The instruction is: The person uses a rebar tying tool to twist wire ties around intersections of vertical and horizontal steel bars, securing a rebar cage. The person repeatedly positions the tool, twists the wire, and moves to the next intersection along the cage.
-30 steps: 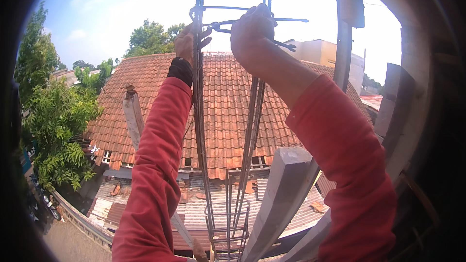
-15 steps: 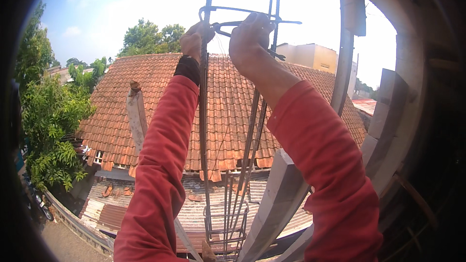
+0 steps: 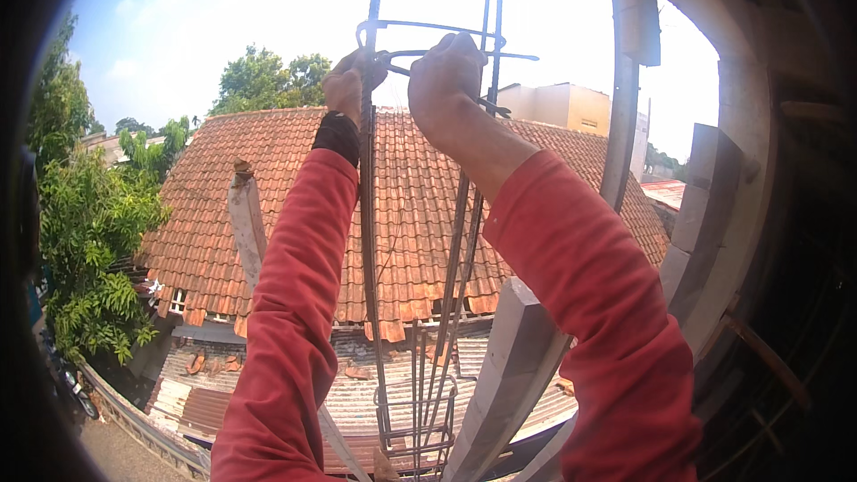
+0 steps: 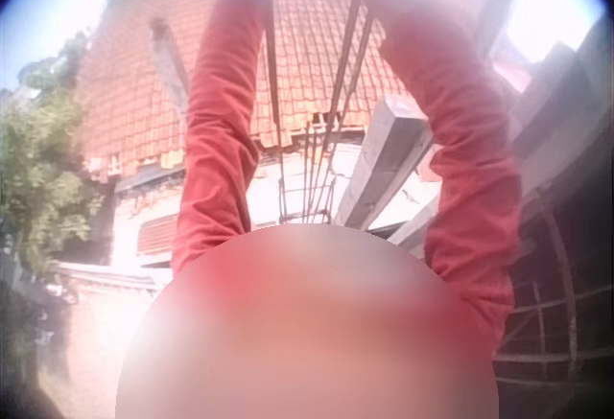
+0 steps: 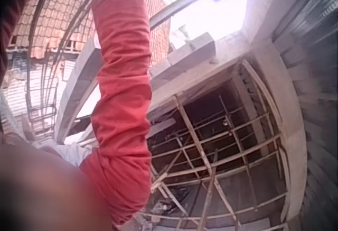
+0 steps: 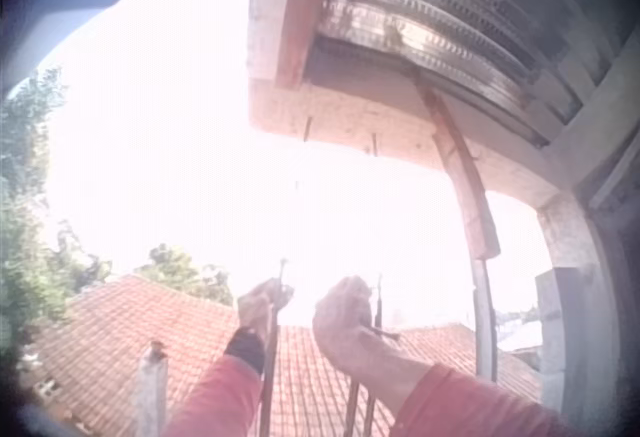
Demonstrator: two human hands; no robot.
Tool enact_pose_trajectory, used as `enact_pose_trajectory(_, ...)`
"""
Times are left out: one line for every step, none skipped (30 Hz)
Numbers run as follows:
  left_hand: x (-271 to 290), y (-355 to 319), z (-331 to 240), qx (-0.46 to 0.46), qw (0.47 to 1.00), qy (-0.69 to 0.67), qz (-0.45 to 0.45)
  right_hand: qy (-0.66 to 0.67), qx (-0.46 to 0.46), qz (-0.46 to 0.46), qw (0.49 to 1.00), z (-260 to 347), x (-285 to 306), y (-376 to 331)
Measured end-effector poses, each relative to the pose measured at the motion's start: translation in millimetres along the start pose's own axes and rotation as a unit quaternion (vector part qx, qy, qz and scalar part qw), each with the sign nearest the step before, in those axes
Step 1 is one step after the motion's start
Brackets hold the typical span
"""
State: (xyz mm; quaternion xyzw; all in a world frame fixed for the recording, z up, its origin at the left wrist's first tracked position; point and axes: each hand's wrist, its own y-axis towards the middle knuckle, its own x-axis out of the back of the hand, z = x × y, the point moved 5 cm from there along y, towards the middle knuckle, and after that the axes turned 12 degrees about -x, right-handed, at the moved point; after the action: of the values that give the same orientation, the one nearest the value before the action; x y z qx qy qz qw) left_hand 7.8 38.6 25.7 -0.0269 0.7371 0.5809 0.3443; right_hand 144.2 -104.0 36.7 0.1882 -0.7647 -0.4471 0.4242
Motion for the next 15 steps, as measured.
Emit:
enact_pose_trajectory(-0.5,0.2,0.3,0.004,1.000,-0.006,0.001,-0.005,0.008,-0.010,1.000,-0.8,0.1,-0.1)
enact_pose_trajectory(-0.7,0.2,1.0,0.014,1.000,-0.007,-0.001,0.004,0.029,-0.043,0.999,-0.6,2.4,-0.8)
enact_pose_trajectory(-0.8,0.1,0.7,0.013,1.000,-0.006,0.001,0.013,0.048,-0.076,0.996,-2.1,3.7,-2.1)
enact_pose_trajectory(-0.5,-0.2,1.0,0.017,1.000,0.000,0.000,0.009,0.066,-0.110,0.992,-3.3,4.6,-3.1)
enact_pose_trajectory(0.0,-0.4,0.8,0.017,1.000,0.005,0.004,0.047,0.072,-0.096,0.992,-4.3,3.4,-1.9)
enact_pose_trajectory(1.0,-0.8,1.2,0.019,1.000,0.012,0.001,0.071,0.075,-0.084,0.991,-6.0,1.3,-0.2)
enact_pose_trajectory(2.2,-0.7,1.1,0.018,1.000,0.017,0.003,0.087,0.072,-0.072,0.991,-7.8,-1.3,1.7)
enact_pose_trajectory(2.5,-0.1,1.3,0.014,1.000,0.022,0.008,0.092,0.073,-0.071,0.991,-8.2,-2.5,4.7)
enact_pose_trajectory(3.5,0.8,1.6,0.011,0.999,0.040,0.013,0.128,0.082,-0.047,0.987,-9.6,-6.3,6.8)
enact_pose_trajectory(5.3,1.3,1.9,0.006,0.998,0.056,0.007,0.167,0.088,-0.029,0.982,-10.4,-8.0,10.0)
enact_pose_trajectory(4.6,1.7,2.5,-0.002,0.998,0.066,0.016,0.153,0.116,-0.057,0.980,-11.9,-9.0,9.9)
enact_pose_trajectory(7.1,2.5,2.5,0.002,0.996,0.088,0.010,0.177,0.129,-0.064,0.974,-14.4,-9.4,11.6)
enact_pose_trajectory(6.9,2.6,2.4,-0.007,0.996,0.084,0.010,0.202,0.148,-0.067,0.966,-17.4,-9.8,14.1)
enact_pose_trajectory(7.6,2.2,2.7,-0.009,0.996,0.086,0.001,0.222,0.161,-0.057,0.960,-19.3,-11.1,16.7)
enact_pose_trajectory(8.5,1.9,2.7,-0.010,0.996,0.089,-0.007,0.258,0.172,-0.010,0.951,-21.9,-13.5,23.1)
